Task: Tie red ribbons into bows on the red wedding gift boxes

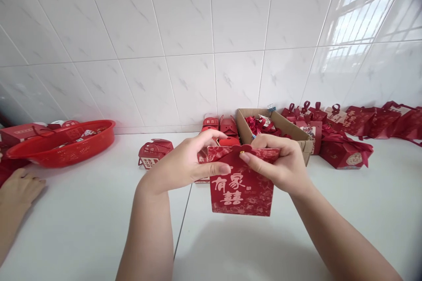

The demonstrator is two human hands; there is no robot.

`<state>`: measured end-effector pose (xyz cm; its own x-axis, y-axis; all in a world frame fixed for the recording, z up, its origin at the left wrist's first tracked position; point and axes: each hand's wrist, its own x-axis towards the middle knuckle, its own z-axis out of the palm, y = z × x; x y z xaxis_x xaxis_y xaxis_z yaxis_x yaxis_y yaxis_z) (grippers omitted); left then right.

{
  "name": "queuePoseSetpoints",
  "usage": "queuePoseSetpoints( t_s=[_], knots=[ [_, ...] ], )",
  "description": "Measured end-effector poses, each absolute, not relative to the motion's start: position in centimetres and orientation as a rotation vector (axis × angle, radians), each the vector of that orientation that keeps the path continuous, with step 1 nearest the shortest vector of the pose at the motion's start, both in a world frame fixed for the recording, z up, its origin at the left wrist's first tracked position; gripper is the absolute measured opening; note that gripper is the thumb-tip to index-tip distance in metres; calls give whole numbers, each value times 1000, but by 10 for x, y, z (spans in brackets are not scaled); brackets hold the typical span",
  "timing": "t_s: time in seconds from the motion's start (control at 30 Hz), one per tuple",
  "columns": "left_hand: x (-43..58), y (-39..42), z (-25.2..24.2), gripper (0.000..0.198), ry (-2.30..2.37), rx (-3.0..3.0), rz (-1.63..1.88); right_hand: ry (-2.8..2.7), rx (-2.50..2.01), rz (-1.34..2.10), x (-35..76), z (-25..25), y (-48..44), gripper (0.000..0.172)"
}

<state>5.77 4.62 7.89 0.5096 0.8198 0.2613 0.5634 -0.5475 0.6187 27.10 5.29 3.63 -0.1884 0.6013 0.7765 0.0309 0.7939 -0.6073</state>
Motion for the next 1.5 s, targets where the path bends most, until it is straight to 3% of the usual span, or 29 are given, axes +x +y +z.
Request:
queuePoseSetpoints(
  t_s=[0.17, 0.4, 0.53, 0.63, 0.7, 0.87, 1.07, 1.5],
  knots=[
    [44, 43, 85, 22, 1206, 2365, 693, -1534, -636, 573, 278, 37, 55, 30],
    [30, 38, 91, 14, 1194, 2264, 1114, -1499, -670, 836, 278, 36, 64, 32],
    [42, 39, 86, 10, 1011, 2036, 1617, -1703, -548, 903, 266, 31, 59, 29],
    [64, 36, 81, 26, 779, 1990, 1919, -1896, -358, 799, 250, 25, 49, 23],
    [76, 33, 78, 36, 717, 2097, 1917, -1960, -219, 644, 242, 22, 43, 20],
    [75, 29, 76, 14, 805, 2298, 1722, -1970, -126, 208, 247, 27, 35, 12],
    [59, 23, 83, 24, 765, 2325, 1303, -1993, -195, -81, 266, 41, 31, 10],
    [78, 13, 85, 12, 920, 2180, 1221, -1988, -179, 84, 271, 41, 33, 11]
  ],
)
